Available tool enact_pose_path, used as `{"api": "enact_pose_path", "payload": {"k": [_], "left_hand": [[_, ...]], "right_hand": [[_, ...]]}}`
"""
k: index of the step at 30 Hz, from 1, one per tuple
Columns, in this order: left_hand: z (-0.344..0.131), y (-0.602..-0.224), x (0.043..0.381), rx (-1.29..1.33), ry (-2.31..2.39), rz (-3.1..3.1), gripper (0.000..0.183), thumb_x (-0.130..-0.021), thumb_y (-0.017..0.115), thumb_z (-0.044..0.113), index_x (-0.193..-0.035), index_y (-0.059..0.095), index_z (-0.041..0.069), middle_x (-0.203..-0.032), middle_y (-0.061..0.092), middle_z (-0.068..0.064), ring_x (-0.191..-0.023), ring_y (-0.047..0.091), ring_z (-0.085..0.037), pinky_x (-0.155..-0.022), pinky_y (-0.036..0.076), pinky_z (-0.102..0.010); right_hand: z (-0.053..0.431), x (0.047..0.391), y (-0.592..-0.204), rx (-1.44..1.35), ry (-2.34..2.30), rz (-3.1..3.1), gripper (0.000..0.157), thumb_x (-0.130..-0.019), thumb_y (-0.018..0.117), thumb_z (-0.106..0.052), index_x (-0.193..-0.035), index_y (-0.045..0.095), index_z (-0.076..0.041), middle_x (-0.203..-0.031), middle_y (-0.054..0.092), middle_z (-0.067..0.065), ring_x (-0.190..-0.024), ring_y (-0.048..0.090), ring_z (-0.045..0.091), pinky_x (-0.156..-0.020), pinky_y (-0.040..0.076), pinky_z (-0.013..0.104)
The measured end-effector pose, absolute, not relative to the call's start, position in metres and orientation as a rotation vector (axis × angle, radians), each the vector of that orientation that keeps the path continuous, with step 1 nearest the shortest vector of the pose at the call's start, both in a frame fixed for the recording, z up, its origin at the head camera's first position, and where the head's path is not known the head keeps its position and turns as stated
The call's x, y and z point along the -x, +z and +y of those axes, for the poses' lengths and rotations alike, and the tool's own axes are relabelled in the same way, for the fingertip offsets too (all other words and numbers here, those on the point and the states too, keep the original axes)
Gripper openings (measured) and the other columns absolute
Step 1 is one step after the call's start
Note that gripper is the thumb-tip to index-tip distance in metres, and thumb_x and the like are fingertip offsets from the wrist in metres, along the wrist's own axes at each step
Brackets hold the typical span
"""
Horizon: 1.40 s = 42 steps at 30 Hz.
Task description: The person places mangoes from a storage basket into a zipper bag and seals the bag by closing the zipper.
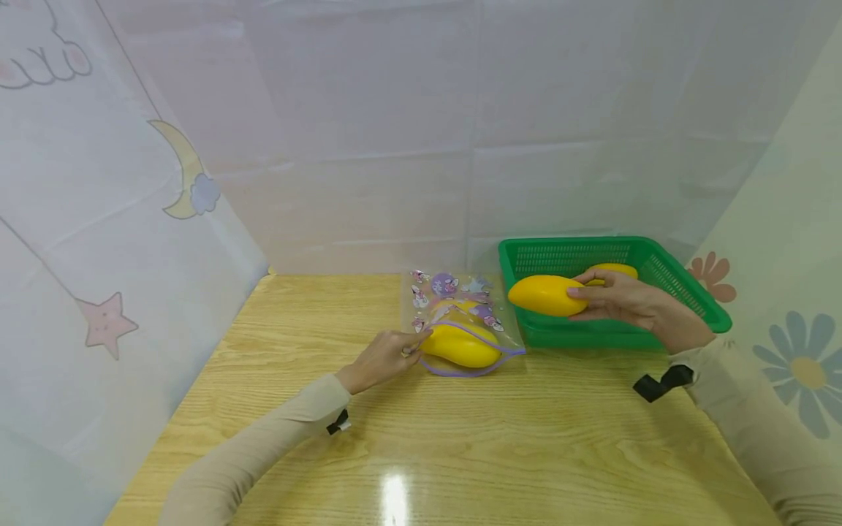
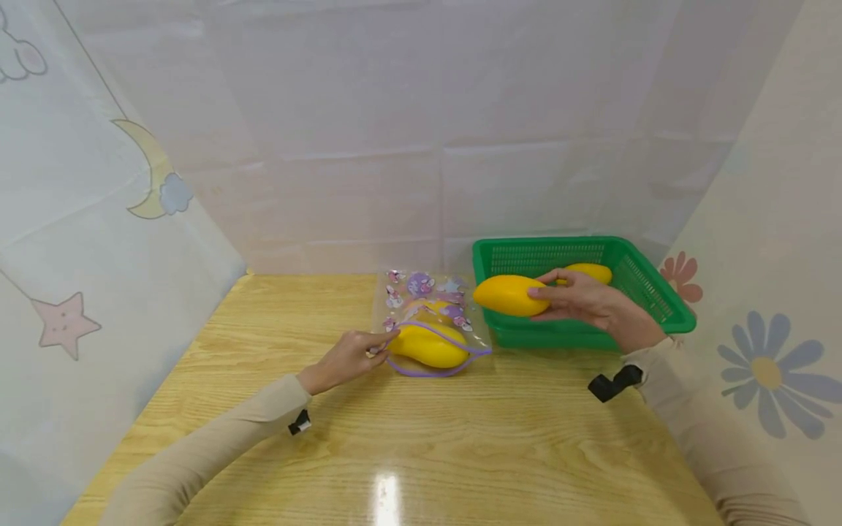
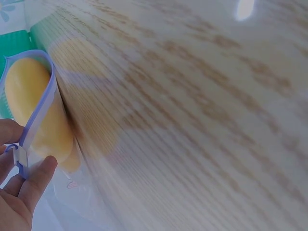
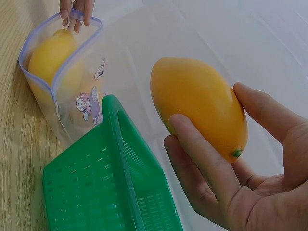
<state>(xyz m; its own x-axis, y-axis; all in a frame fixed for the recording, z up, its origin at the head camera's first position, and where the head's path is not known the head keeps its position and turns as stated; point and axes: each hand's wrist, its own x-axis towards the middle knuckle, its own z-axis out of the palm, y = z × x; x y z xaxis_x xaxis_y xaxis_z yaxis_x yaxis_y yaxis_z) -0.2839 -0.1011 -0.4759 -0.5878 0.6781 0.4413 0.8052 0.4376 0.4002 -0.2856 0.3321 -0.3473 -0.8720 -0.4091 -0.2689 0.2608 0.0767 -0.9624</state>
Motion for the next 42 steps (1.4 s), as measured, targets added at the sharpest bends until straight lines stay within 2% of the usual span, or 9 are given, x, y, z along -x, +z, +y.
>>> {"api": "enact_pose_path", "payload": {"k": [8,13,21,28,36,42], "left_hand": [[-0.1,-0.475,0.284,1.291,-0.863,-2.474,0.044,-0.086,0.072,-0.003,-0.129,0.062,-0.004,-0.101,0.074,-0.016,-0.043,0.016,0.004,-0.04,0.026,-0.013],[-0.1,-0.475,0.283,1.295,-0.863,-2.464,0.045,-0.085,0.073,-0.004,-0.129,0.062,-0.005,-0.099,0.074,-0.016,-0.043,0.017,0.004,-0.04,0.026,-0.013],[-0.101,-0.475,0.283,1.304,-0.87,-2.455,0.046,-0.085,0.073,-0.004,-0.129,0.061,-0.006,-0.097,0.074,-0.017,-0.042,0.017,0.003,-0.04,0.027,-0.014],[-0.101,-0.475,0.283,1.295,-0.865,-2.476,0.045,-0.086,0.073,-0.003,-0.129,0.062,-0.004,-0.102,0.073,-0.016,-0.043,0.019,0.003,-0.04,0.029,-0.013],[-0.101,-0.476,0.283,1.301,-0.872,-2.477,0.046,-0.085,0.073,-0.003,-0.13,0.061,-0.004,-0.102,0.073,-0.016,-0.042,0.02,0.004,-0.04,0.029,-0.013],[-0.101,-0.477,0.283,1.309,-0.883,-2.464,0.047,-0.085,0.074,-0.005,-0.13,0.061,-0.004,-0.103,0.073,-0.017,-0.042,0.018,0.005,-0.04,0.028,-0.013]], "right_hand": [[0.326,0.283,-0.348,0.203,-1.817,1.909,0.034,-0.1,0.057,-0.003,-0.126,0.035,0.003,-0.119,0.053,0.016,-0.103,0.066,0.026,-0.098,0.042,0.058],[0.32,0.279,-0.348,0.242,-1.782,1.94,0.036,-0.1,0.058,-0.006,-0.126,0.036,0.004,-0.122,0.049,0.018,-0.104,0.064,0.026,-0.095,0.048,0.055],[0.314,0.276,-0.35,0.326,-1.734,1.927,0.026,-0.1,0.057,-0.005,-0.121,0.042,0.001,-0.118,0.056,0.015,-0.104,0.064,0.026,-0.091,0.051,0.052],[0.308,0.276,-0.353,0.296,-1.766,1.907,0.018,-0.099,0.059,-0.004,-0.111,0.045,-0.003,-0.119,0.056,0.014,-0.104,0.064,0.026,-0.091,0.05,0.053],[0.3,0.274,-0.354,0.316,-1.721,1.929,0.017,-0.098,0.061,-0.007,-0.111,0.051,-0.002,-0.118,0.056,0.017,-0.105,0.063,0.028,-0.092,0.05,0.054],[0.295,0.271,-0.355,0.382,-1.65,1.975,0.022,-0.098,0.063,-0.009,-0.114,0.054,0.002,-0.116,0.058,0.017,-0.104,0.063,0.028,-0.09,0.052,0.051]]}}
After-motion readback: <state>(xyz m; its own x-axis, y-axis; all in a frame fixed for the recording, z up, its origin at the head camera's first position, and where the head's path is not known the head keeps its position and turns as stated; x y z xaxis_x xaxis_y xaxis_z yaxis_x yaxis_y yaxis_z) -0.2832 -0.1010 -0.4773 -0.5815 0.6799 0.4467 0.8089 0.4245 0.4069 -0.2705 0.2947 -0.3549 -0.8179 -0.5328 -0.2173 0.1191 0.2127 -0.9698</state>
